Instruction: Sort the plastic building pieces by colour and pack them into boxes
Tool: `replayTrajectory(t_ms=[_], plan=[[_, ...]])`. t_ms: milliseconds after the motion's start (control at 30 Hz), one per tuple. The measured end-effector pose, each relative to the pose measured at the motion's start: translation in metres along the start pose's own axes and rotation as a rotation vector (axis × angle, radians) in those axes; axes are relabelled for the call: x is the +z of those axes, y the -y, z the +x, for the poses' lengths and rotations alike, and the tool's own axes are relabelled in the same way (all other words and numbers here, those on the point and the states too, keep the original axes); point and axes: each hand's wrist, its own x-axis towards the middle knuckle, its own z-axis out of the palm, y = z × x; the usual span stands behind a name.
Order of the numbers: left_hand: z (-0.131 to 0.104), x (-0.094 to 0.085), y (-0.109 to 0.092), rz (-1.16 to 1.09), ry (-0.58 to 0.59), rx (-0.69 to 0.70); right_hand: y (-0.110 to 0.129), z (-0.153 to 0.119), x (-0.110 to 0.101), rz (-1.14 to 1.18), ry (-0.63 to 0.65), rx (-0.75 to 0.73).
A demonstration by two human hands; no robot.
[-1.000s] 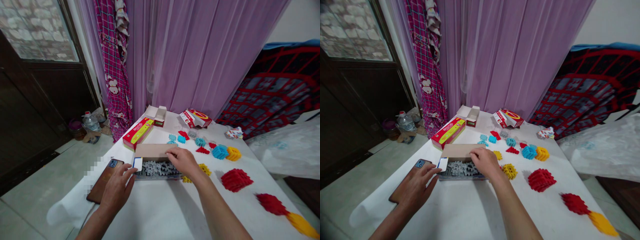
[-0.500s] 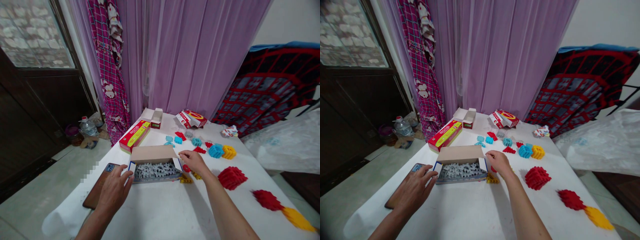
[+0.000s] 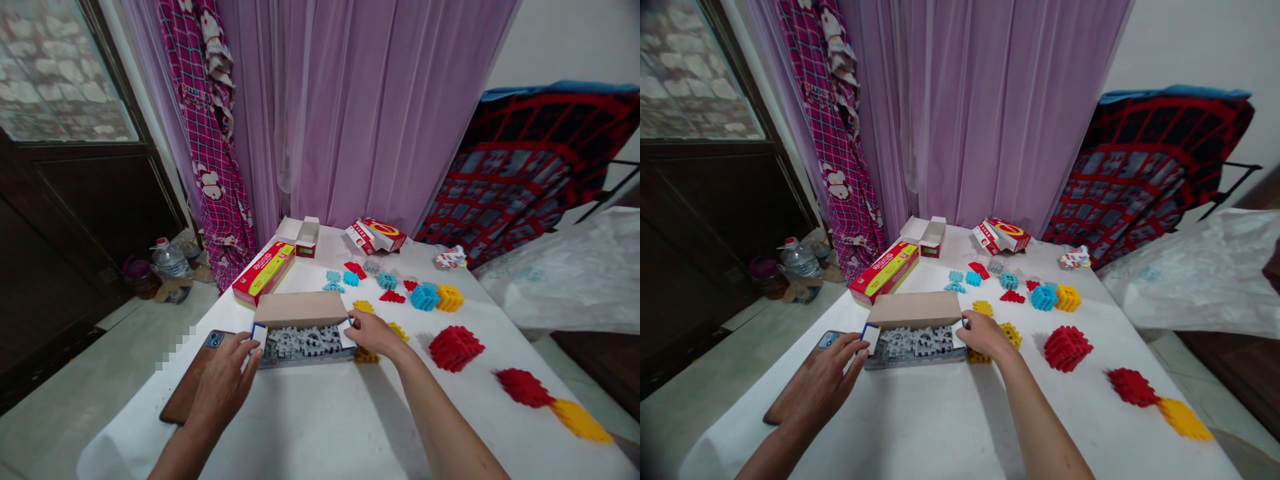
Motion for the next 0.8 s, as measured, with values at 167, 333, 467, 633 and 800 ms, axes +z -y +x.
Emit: replayTrajectory(t_ms=[167, 333, 467, 633, 800], plan=[[0.003, 0.002, -0.001, -0.006, 0.007, -0.009, 0.002, -0.003, -0.001, -0.033, 0.006, 0.014], [0.002, 0.0, 0.004, -0.056, 0.004, 0.011, 0.006, -0.009, -0.005, -0.048, 0.003, 0.046], [0.002, -0.004, 0.006, -0.078, -0.009, 0.018, 0.005, -0.01, -0.008, -0.048, -0.022, 0.079], [0.007, -0.01, 0.008, -0.179, 0.014, -0.015, -0.002, 0.001, -0.013, 0.027, -0.093, 0.091], [0.02, 0.002, 0.025, -0.403, 0.061, -0.215, -0.013, 0.023, -0.009, 0.154, -0.144, 0.027]])
